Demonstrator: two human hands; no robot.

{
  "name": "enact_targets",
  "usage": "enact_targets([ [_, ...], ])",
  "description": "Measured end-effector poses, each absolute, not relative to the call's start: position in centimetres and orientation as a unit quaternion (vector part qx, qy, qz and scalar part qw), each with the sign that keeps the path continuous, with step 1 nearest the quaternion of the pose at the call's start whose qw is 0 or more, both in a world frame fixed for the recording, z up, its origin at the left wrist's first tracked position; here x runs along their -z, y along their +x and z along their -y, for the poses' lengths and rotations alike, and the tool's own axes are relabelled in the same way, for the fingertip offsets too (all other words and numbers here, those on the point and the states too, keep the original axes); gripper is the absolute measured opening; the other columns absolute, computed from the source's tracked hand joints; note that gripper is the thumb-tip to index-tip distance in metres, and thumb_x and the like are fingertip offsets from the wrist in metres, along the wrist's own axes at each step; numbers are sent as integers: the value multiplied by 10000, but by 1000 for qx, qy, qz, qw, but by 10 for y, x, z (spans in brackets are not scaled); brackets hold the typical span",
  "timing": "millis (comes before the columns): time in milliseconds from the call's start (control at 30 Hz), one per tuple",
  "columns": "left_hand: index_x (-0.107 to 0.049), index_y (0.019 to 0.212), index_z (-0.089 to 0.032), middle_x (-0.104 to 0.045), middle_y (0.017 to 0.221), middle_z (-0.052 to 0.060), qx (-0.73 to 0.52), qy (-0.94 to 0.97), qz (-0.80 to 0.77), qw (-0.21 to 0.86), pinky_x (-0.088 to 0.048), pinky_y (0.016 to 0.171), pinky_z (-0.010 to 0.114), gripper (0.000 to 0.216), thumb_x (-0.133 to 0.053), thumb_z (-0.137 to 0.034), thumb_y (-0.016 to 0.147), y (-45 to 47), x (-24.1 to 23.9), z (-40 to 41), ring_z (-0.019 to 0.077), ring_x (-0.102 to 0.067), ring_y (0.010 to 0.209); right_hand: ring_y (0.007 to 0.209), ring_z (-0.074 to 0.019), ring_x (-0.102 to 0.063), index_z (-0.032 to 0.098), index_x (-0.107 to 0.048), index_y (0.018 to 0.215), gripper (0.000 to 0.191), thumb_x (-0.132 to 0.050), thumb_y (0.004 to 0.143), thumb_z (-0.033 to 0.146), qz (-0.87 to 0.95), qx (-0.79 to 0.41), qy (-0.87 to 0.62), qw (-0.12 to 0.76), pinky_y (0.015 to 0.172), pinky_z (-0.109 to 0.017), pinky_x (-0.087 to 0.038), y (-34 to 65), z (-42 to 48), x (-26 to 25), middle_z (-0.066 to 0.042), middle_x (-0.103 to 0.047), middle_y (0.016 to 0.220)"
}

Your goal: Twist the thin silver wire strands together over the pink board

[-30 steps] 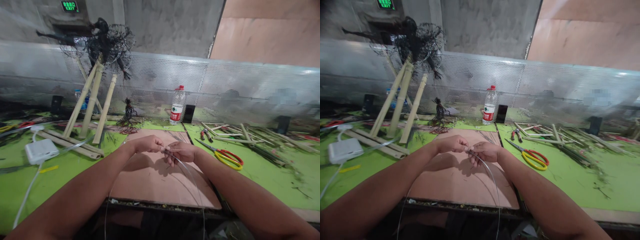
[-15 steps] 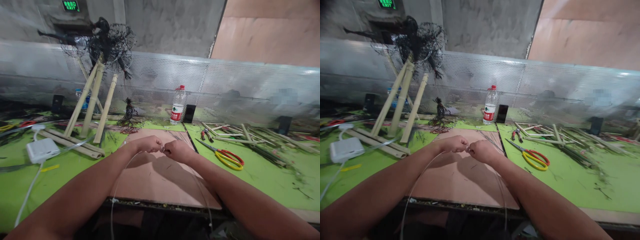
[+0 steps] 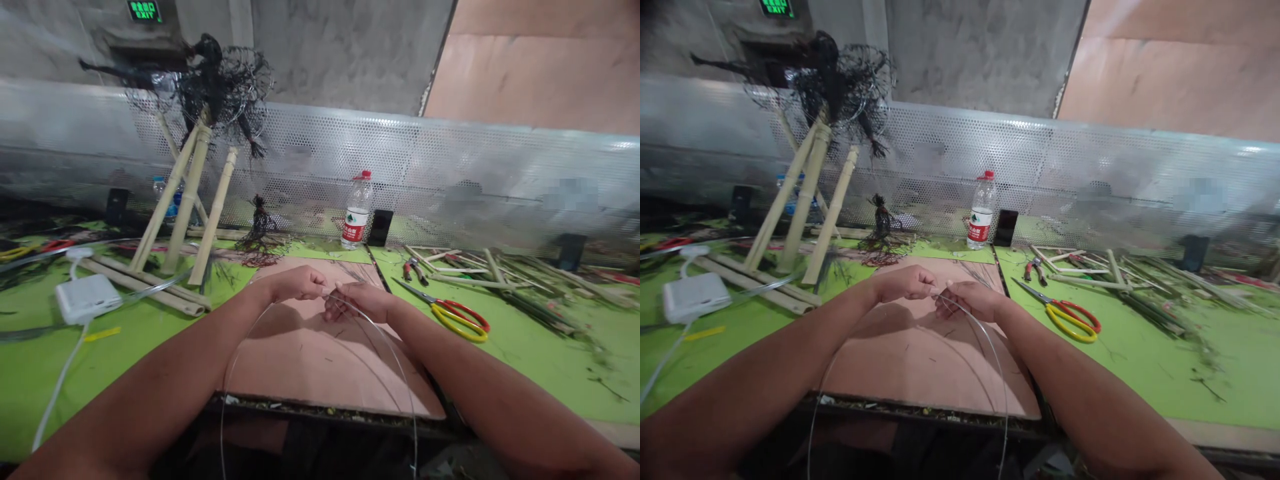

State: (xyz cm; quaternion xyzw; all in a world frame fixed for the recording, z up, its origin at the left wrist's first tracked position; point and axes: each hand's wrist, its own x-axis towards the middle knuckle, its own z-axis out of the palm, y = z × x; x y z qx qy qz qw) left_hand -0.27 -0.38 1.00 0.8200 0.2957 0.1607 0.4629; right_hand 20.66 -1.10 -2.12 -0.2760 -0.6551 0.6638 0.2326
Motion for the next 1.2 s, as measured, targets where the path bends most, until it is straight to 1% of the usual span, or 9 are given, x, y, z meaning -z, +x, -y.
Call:
enact_targets([
  [67,-548,696,-130,-342,488,-61,-164,820,-294,462,-179,421,209,278,-562,-407,699,-2,-10,5,56,-267,431,755,-191,-613,75,-578,885,440,-406,840,478,638,-700,-261,187,716,-341,-466,206,12,22,-136,-635,846],
  [167,-557,716,-126,-331,481,-67,-166,817,-297,465,-174,421,208,282,-570,-407,694,-1,-9,6,54,-252,431,602,-158,-592,83,-563,847,405,-437,827,467,625,-721,-262,145,559,-276,-463,207,12,22,-89,-619,688],
  [300,-572,749,-117,-329,467,-70,-153,813,-287,483,-168,422,210,274,-577,-384,688,0,-9,6,53,-246,423,401,-77,-445,116,-527,770,324,-519,793,439,612,-730,-272,135,391,-189,-338,206,14,18,11,-513,508],
  [600,-551,699,-122,-321,463,-66,-107,807,-276,510,-143,417,216,274,-597,-390,666,0,-9,11,51,-218,417,394,-32,-298,114,-524,658,312,-664,671,393,689,-638,-310,146,384,-180,-179,202,15,19,55,-438,485],
  [767,-545,670,-125,-314,439,-69,-101,802,-286,514,-145,418,216,237,-586,-358,658,0,-4,7,53,-228,409,455,-48,-332,123,-559,664,270,-623,696,384,799,-456,-357,159,447,-188,-238,200,12,17,51,-432,510],
  [867,-553,656,-129,-311,433,-74,-105,800,-310,503,-149,408,214,185,-563,-313,642,1,3,3,53,-229,397,549,-92,-446,146,-615,695,201,-562,746,332,880,-220,-394,150,523,-212,-296,194,19,13,8,-538,584],
  [1000,-554,644,-133,-305,407,-80,-110,780,-352,505,-146,381,219,170,-552,-302,625,4,7,1,54,-218,364,712,-177,-553,157,-646,730,241,-474,815,303,917,64,-381,100,618,-268,-328,184,34,8,-87,-642,748],
  [1100,-568,673,-129,-309,407,-78,-119,774,-370,500,-141,377,218,216,-554,-342,645,2,4,0,54,-217,364,770,-210,-571,147,-636,735,259,-452,837,299,907,111,-394,98,658,-289,-343,180,38,8,-128,-647,767],
  [1200,-560,657,-129,-338,432,-69,-140,784,-372,477,-156,390,214,237,-566,-366,651,-2,1,-1,52,-238,386,752,-213,-584,136,-621,703,344,-482,810,431,869,-26,-465,166,640,-284,-379,186,31,6,-136,-647,760],
])
